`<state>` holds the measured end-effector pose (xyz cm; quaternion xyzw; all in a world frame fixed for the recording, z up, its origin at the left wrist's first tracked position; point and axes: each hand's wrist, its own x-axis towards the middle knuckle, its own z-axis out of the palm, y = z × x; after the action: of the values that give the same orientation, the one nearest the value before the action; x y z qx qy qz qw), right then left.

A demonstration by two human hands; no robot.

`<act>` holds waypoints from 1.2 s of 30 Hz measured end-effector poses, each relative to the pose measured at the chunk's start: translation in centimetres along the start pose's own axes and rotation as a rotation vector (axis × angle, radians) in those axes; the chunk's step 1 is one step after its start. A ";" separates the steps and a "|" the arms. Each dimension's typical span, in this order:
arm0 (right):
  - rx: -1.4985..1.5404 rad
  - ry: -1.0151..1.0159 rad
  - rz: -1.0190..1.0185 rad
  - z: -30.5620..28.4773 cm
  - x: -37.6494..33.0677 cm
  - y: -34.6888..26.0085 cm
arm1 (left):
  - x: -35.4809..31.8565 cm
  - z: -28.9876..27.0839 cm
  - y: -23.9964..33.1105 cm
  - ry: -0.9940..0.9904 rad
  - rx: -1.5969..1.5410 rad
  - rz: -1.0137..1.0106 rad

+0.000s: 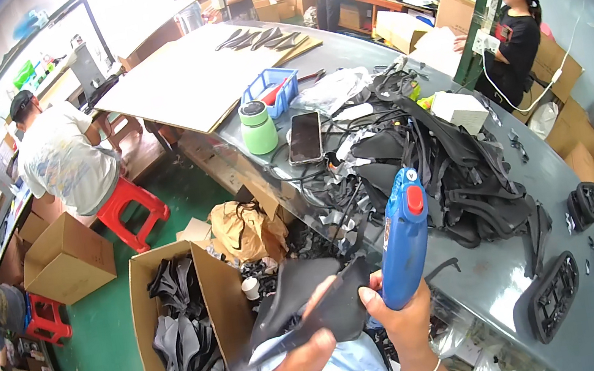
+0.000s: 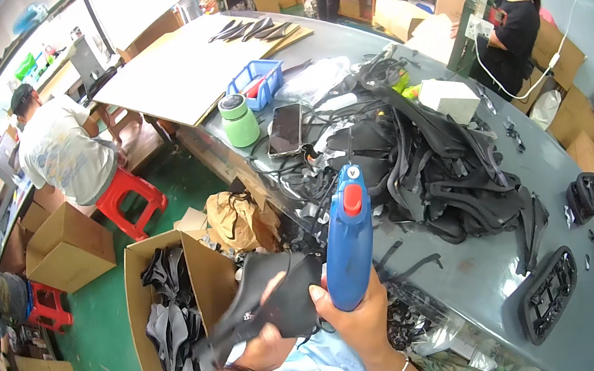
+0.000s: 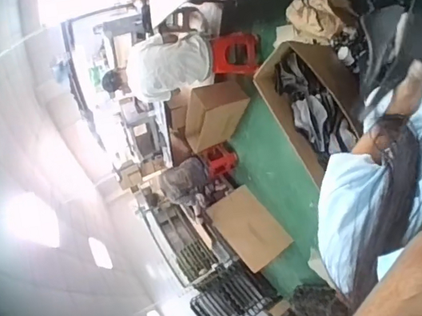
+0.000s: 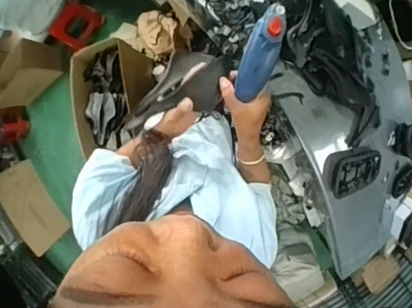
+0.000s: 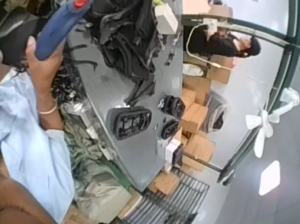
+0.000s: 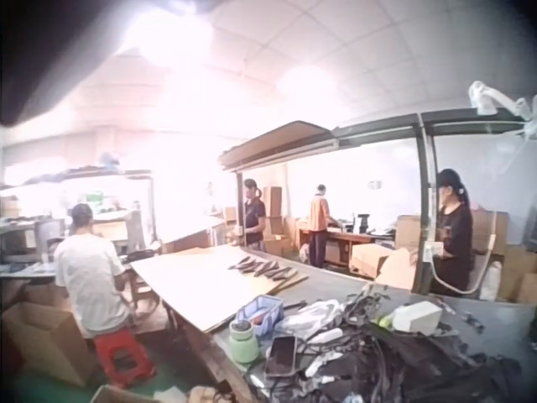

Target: The person uses a blue hot glue gun to apply adhesive to the edges of black plastic components. They pick up individual parts from a cardboard box, apply glue, and place them onto a pile on the table. The task is performed repeatedly in a workshop setting.

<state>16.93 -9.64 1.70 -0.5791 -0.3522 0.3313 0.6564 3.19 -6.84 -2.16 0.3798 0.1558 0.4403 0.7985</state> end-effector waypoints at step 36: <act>-0.919 -0.318 -0.656 -1.2 -4.0 3.4 | 2.9 -2.8 12.8 0.200 0.502 -0.089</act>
<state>15.74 -13.32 -2.07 -0.6082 -0.7147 0.0069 0.3454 -4.28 0.95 5.75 0.5134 0.3549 0.3878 0.6783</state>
